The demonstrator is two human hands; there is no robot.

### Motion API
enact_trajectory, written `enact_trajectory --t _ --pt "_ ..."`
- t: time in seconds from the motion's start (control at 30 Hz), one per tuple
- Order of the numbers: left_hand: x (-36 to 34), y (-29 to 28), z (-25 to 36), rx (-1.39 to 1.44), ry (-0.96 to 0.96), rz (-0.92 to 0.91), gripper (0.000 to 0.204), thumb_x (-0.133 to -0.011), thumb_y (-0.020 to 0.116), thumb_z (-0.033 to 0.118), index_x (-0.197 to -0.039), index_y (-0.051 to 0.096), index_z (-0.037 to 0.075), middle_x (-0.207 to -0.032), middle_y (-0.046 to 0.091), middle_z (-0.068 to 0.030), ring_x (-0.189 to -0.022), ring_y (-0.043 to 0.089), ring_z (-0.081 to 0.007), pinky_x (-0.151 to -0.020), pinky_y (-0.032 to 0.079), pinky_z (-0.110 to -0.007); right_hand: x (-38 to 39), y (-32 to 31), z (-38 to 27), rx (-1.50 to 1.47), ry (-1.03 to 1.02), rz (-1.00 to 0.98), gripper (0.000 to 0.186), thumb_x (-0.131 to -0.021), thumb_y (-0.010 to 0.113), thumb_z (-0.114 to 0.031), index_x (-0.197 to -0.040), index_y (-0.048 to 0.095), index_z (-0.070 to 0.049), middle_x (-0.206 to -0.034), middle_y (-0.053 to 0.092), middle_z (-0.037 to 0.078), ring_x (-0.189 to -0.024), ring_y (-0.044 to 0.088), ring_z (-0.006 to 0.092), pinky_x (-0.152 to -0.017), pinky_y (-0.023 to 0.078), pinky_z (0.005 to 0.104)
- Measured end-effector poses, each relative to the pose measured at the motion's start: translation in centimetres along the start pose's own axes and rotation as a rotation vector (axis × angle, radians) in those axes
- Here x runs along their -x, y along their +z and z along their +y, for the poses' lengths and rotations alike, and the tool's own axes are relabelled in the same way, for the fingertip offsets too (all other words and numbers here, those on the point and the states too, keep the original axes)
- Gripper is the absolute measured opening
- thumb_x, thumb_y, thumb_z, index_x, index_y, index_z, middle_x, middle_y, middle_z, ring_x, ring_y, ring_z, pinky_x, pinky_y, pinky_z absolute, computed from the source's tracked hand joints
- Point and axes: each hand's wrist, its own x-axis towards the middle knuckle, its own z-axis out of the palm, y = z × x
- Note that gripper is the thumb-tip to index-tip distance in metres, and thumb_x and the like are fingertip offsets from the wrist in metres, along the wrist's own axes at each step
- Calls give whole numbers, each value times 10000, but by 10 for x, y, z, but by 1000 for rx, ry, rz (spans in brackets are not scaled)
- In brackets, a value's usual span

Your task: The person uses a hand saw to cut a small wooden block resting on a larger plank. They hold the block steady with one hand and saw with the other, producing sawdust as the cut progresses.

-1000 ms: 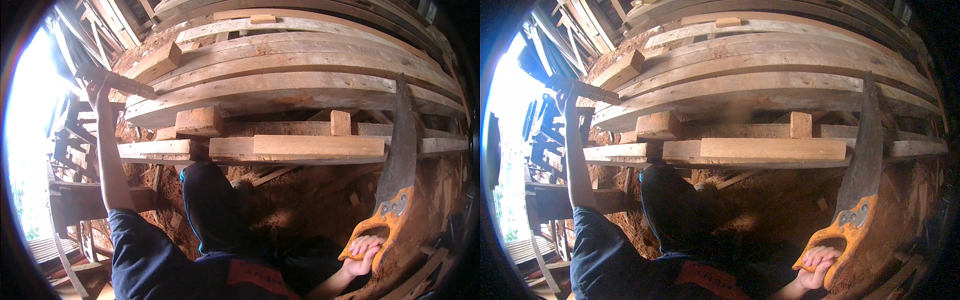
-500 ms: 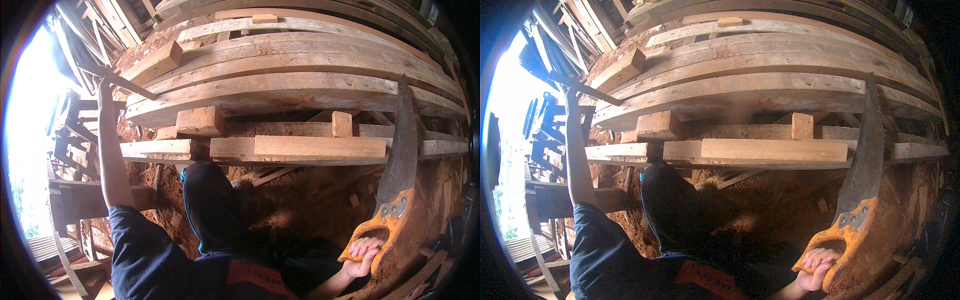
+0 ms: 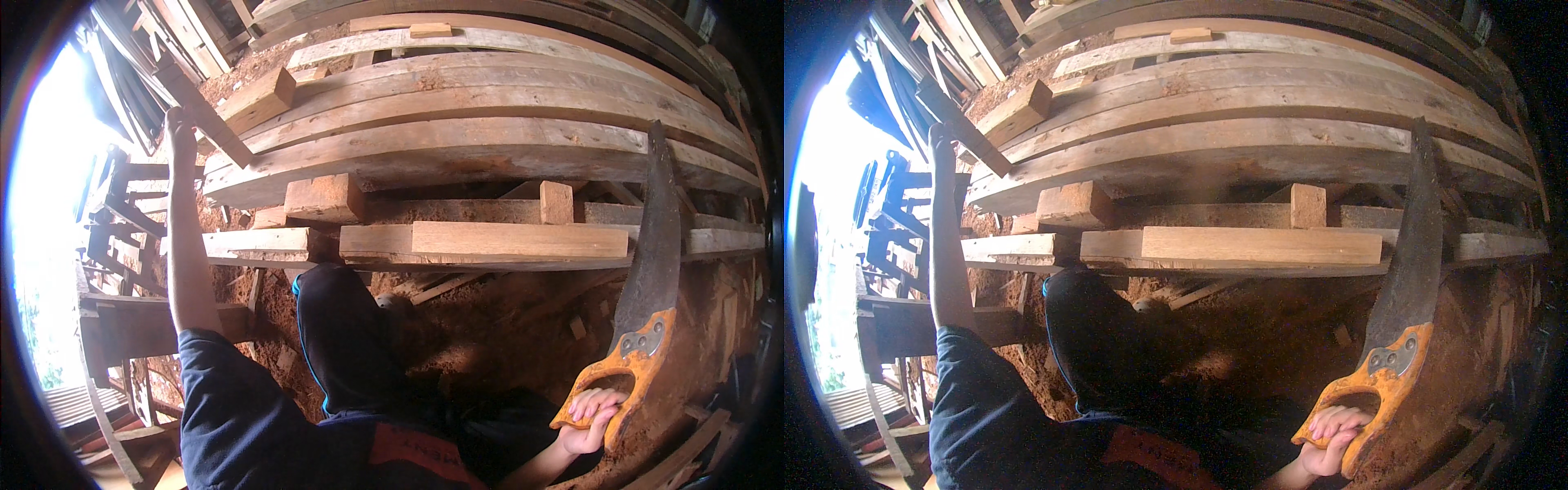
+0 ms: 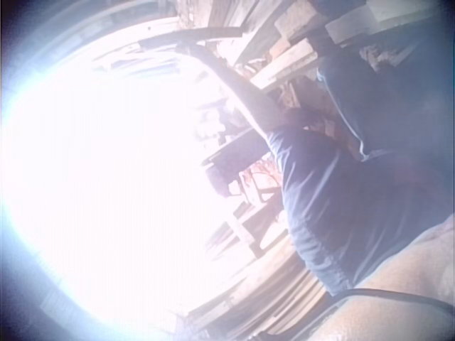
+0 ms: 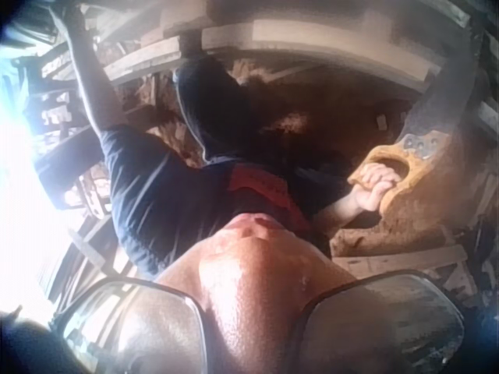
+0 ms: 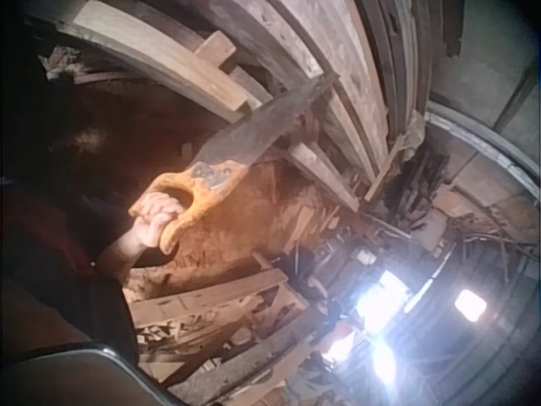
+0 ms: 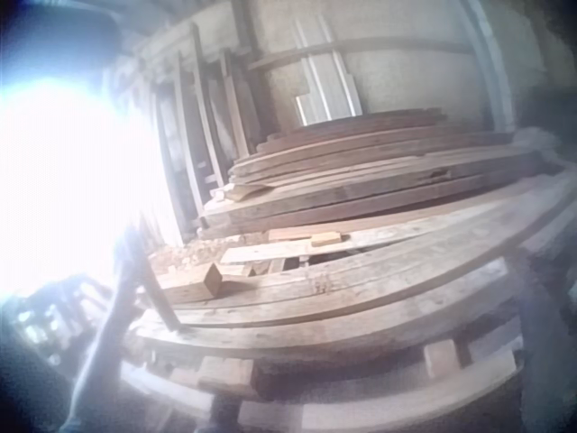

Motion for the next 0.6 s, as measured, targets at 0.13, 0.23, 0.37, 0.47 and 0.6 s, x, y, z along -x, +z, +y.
enact_trajectory --t 0.13,0.23,0.37,0.47,0.6 --pt "4 -3 8 37 -8 30 331 -954 596 363 -1033 578 42 -924 590 -72 -842 599 -145 -732 535 -317 0 1 -2 6 12 -9 258 -1009 461 -289 -928 378 -58 -687 389 34 -512 387 117 -496 372 254" --pt "5 -6 10 13 -43 34 334 -947 611 362 -1044 579 43 -905 602 -64 -825 608 -141 -726 544 -306 0 1 -2 4 22 -15 262 -1008 466 -296 -938 377 -60 -692 388 32 -517 390 116 -496 372 254" --pt "13 -3 19 -6 -59 60 330 -935 636 351 -1059 581 50 -877 614 -56 -814 617 -129 -722 548 -283 0 2 -1 15 9 -2 240 -1007 443 -289 -931 383 -69 -668 374 33 -500 373 114 -495 355 235" --pt "8 -10 12 -25 -11 28 332 -925 651 342 -1080 584 57 -896 618 -65 -847 624 -130 -717 549 -281 0 3 0 18 -1 -4 227 -1007 430 -282 -929 387 -73 -656 369 32 -490 363 112 -494 348 225" --pt "11 -9 12 59 -65 15 309 -933 640 315 -1080 583 49 -895 640 -83 -818 638 -135 -704 552 -288 -1 3 -1 19 -1 -7 216 -1008 426 -273 -931 388 -74 -657 372 33 -491 365 112 -493 350 225"
